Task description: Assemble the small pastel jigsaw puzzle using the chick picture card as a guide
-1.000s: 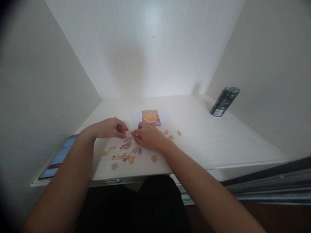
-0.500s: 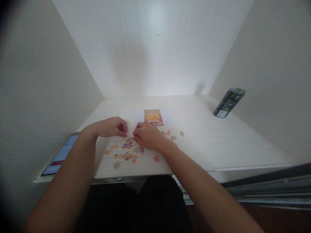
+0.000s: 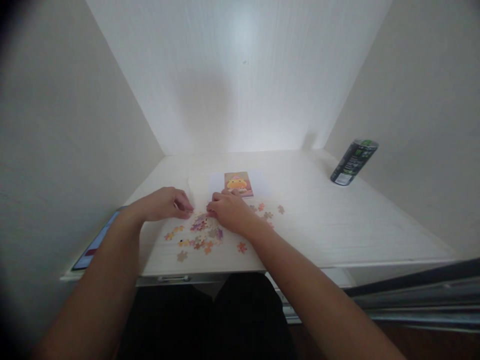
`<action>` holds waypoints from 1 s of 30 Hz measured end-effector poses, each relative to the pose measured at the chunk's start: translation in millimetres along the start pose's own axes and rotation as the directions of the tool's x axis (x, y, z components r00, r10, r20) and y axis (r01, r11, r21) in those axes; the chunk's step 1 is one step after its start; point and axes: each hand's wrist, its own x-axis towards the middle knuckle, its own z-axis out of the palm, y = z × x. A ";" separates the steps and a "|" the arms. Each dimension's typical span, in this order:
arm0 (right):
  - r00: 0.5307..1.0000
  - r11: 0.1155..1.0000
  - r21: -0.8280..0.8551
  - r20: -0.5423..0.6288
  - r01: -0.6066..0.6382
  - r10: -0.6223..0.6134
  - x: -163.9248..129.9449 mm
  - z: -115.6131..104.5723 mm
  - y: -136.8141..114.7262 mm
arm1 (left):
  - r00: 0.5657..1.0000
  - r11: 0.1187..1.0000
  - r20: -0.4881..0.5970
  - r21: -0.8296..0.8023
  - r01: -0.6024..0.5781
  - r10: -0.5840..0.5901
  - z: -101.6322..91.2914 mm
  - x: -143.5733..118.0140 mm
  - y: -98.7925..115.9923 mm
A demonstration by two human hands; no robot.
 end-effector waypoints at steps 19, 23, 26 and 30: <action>1.000 0.993 -0.119 -0.016 -0.026 0.025 0.8 1.9 0.2 | 0.978 0.981 -0.096 0.066 -0.181 0.187 12.9 1.7 17.9; 0.997 0.991 -0.109 -0.044 -0.074 0.069 -0.3 1.2 0.7 | 0.976 0.983 -0.115 0.031 -0.183 0.185 15.1 3.4 12.4; 0.995 0.996 -0.042 -0.078 -0.073 0.070 -1.5 -1.4 1.4 | 0.974 0.988 -0.168 0.003 -0.154 0.153 19.0 2.5 5.7; 0.998 0.992 0.122 -0.067 0.013 -0.005 -2.5 -2.6 -0.6 | 0.963 0.991 -0.239 -0.018 -0.131 0.123 24.3 0.8 -0.7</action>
